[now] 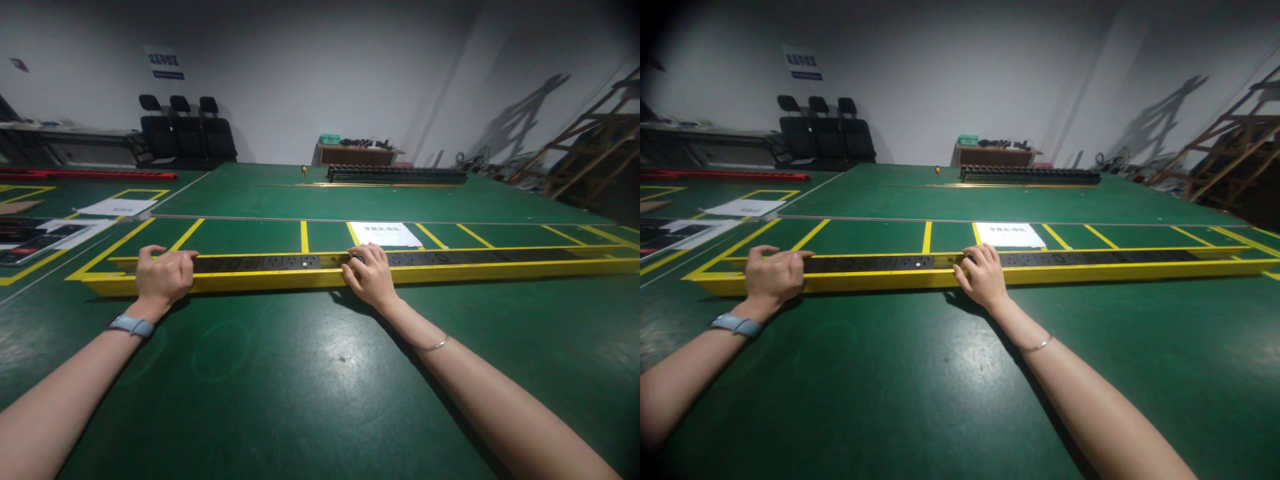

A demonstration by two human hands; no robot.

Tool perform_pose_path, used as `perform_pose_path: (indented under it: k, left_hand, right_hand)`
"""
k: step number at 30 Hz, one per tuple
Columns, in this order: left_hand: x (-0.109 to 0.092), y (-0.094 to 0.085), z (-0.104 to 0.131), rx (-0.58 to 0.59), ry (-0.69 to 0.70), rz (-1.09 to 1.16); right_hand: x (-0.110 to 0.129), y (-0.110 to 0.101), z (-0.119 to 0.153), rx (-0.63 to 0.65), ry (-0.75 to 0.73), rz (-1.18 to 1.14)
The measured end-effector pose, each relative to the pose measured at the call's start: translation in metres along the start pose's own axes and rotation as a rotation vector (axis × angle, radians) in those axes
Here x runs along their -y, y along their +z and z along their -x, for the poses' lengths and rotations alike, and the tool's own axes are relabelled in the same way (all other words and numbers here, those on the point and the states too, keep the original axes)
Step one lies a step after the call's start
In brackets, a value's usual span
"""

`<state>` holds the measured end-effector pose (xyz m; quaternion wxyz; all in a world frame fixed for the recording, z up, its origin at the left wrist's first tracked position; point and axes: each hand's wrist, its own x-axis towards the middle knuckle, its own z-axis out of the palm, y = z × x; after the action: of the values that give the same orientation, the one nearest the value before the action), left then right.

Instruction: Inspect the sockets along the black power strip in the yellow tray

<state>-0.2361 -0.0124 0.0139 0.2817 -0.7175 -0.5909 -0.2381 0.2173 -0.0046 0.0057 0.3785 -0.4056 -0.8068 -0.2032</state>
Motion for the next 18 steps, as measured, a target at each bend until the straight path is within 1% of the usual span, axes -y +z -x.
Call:
perform_pose_path:
  k: [4, 7, 10, 14, 16, 18]
  left_hand:
    - [0.000, 0.001, 0.000, -0.024, 0.006, -0.011]
    - [-0.001, 0.001, -0.001, -0.019, 0.005, -0.009]
    - [-0.002, 0.000, -0.002, 0.004, 0.015, -0.032]
    - [-0.007, 0.002, -0.003, 0.013, 0.022, -0.027]
    - [-0.013, 0.003, -0.003, 0.007, 0.025, -0.005]
    - [-0.021, 0.003, -0.003, 0.009, 0.029, 0.012]
  right_hand:
    - [-0.004, 0.001, 0.001, -0.040, 0.055, 0.044]
    - [0.002, 0.001, -0.001, -0.031, 0.015, 0.043]
    - [0.015, 0.003, -0.006, 0.024, -0.067, -0.001]
    - [0.030, 0.005, -0.012, 0.152, -0.199, -0.125]
    - [0.034, 0.006, -0.012, 0.178, -0.225, -0.159]
    - [0.034, 0.006, -0.011, 0.171, -0.216, -0.159]
